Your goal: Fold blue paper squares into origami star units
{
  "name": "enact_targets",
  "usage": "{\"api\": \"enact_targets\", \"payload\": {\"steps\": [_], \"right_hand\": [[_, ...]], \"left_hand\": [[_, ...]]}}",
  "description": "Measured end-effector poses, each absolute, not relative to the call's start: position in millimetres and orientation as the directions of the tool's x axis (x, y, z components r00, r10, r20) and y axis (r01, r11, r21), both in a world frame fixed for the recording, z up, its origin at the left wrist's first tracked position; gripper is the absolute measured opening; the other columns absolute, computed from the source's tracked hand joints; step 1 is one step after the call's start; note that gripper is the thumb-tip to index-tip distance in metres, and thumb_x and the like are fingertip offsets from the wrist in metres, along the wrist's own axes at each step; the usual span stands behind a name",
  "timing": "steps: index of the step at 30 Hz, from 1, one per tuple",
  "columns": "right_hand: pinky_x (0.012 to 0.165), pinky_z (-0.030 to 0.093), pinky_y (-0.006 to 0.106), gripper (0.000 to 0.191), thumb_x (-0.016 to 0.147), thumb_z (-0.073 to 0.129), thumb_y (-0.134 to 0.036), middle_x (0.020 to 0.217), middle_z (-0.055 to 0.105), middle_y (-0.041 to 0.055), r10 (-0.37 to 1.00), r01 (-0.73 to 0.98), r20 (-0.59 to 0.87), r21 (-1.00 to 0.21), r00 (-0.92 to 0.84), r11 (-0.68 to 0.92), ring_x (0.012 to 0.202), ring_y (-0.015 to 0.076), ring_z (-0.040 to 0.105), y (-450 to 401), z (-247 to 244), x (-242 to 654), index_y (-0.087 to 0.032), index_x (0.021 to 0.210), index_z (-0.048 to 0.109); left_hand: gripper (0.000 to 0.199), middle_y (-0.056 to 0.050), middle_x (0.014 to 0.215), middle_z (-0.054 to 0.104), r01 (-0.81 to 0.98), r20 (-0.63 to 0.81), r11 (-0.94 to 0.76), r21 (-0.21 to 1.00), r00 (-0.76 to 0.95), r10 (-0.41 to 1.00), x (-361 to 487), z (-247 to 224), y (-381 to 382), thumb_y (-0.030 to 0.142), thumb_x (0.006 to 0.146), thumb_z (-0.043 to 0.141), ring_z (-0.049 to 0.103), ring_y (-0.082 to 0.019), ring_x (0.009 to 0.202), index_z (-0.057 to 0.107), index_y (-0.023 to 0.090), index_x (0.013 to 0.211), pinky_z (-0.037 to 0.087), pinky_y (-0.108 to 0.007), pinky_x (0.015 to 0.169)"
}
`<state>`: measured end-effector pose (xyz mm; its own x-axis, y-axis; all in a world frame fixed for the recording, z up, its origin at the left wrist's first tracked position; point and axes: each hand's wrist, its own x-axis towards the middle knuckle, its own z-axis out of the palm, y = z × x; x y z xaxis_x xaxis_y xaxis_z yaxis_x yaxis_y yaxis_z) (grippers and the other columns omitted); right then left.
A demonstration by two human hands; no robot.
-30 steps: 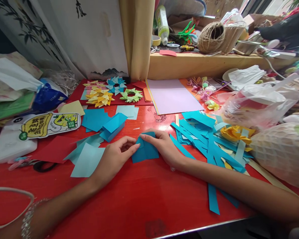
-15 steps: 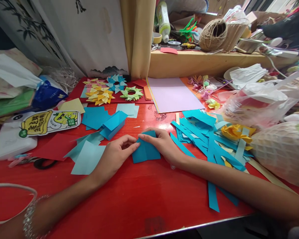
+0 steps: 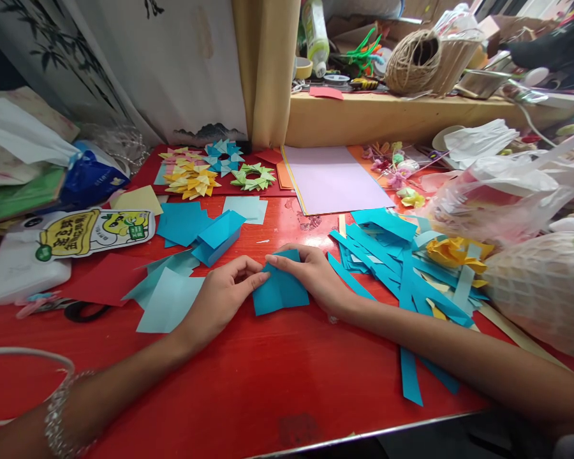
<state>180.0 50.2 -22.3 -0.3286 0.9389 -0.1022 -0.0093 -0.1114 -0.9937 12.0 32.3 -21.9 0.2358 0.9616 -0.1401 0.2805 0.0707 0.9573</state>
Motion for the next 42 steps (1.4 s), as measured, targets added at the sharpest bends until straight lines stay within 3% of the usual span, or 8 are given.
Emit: {"api": "enact_targets", "payload": {"steps": [5,9,14,27,32,42], "right_hand": [[0.063,0.047,0.027,0.025,0.075,0.064,-0.039,0.084,0.064,0.0028,0.924,0.033,-0.07,-0.997,-0.375,-0.063,0.074,0.0141,0.057,50.3,-25.8,179.7,-0.016,0.084,0.061],[0.072,0.049,0.031,0.023,0.08,0.059,-0.035,0.089,0.067,0.0052,0.897,0.053,-0.074,-0.997,-0.435,-0.057,0.078,0.016,0.06,52.1,-29.4,180.6,-0.014,0.088,0.064],[0.064,0.047,0.027,0.022,0.078,0.062,-0.035,0.083,0.065,0.0036,0.873,0.11,-0.088,-0.993,-0.479,-0.04,0.072,0.0142,0.058,54.8,-31.4,182.5,-0.014,0.085,0.063],[0.065,0.046,0.026,0.022,0.078,0.06,-0.037,0.079,0.062,0.0014,0.826,0.126,-0.099,-0.991,-0.555,-0.034,0.069,0.0127,0.056,57.2,-29.3,184.2,-0.015,0.079,0.06],[0.07,0.049,0.03,0.024,0.076,0.063,-0.037,0.084,0.066,0.0034,0.82,0.12,-0.123,-0.991,-0.559,-0.068,0.073,0.0145,0.059,57.9,-27.8,184.5,-0.015,0.084,0.062],[0.062,0.046,0.026,0.024,0.074,0.064,-0.038,0.076,0.062,0.0016,0.906,0.02,-0.129,-0.991,-0.404,-0.132,0.065,0.0117,0.055,56.9,-26.4,182.7,-0.015,0.075,0.058]], "left_hand": [[0.023,0.001,0.078,0.064,0.233,-0.093,0.063,0.97,0.122,0.988,11.0,-23.0,32.4,0.043,0.079,0.059,0.059,-0.015,0.073,0.059,0.02,0.08,0.047,-0.024,0.064],[0.022,0.001,0.086,0.064,0.314,-0.046,0.019,0.949,0.078,0.996,11.8,-20.9,30.6,0.043,0.081,0.058,0.058,-0.015,0.082,0.06,0.022,0.084,0.045,-0.023,0.07],[0.022,0.003,0.082,0.061,0.337,-0.012,-0.016,0.941,0.081,0.997,11.7,-19.0,30.6,0.043,0.08,0.059,0.055,-0.014,0.078,0.059,0.021,0.08,0.043,-0.022,0.068],[0.022,0.002,0.071,0.056,0.208,0.005,-0.025,0.978,0.098,0.995,10.5,-19.1,32.4,0.038,0.081,0.059,0.049,-0.012,0.07,0.059,0.02,0.069,0.041,-0.021,0.066],[0.021,0.001,0.083,0.064,0.193,0.001,-0.015,0.981,0.071,0.998,10.5,-23.0,34.4,0.04,0.082,0.055,0.057,-0.016,0.08,0.063,0.02,0.08,0.046,-0.024,0.072],[0.023,0.002,0.079,0.061,0.285,-0.056,0.018,0.958,0.126,0.99,11.1,-22.4,32.8,0.044,0.081,0.057,0.056,-0.014,0.075,0.059,0.021,0.08,0.045,-0.022,0.067]]}}
